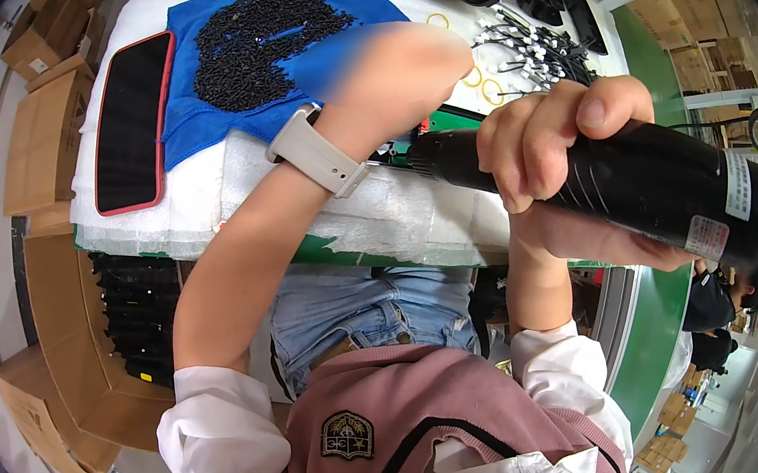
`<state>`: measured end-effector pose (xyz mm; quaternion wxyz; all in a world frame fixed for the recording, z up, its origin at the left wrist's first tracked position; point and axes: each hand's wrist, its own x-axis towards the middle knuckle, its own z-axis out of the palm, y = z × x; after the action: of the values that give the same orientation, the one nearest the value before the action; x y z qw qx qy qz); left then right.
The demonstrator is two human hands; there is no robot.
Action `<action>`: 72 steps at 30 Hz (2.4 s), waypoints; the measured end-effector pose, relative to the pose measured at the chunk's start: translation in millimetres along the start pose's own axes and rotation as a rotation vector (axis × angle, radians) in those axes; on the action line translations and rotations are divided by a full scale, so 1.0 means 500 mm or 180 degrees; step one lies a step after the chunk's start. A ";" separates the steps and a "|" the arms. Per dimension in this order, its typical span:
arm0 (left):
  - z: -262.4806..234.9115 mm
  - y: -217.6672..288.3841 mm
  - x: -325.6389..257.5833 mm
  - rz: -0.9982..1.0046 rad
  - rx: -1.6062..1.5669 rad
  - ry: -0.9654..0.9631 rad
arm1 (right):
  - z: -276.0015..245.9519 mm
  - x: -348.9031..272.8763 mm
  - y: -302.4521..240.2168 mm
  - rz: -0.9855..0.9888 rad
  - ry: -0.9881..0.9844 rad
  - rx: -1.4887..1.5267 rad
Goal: Assembling plastic electronic housing components by placing internal parts and securing them with small screws using an electric screwdriver.
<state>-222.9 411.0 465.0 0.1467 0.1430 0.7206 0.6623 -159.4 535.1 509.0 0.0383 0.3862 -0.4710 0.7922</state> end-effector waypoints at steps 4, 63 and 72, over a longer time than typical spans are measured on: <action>0.008 -0.008 0.002 0.0483 0.0257 0.0033 | -0.005 0.004 0.002 -0.0082 -0.0226 0.0016; -0.003 0.030 -0.017 -0.0254 -0.0641 -0.1743 | -0.084 -0.005 -0.141 -0.1026 0.1495 0.0379; -0.030 0.046 -0.008 -0.0340 -0.1161 -0.1103 | -0.138 -0.133 -0.294 0.0191 0.2192 -0.1568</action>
<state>-224.9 397.6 489.3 0.3261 0.1873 0.5599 0.7383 -90.2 689.9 553.7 0.2615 0.0644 -0.6170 0.7395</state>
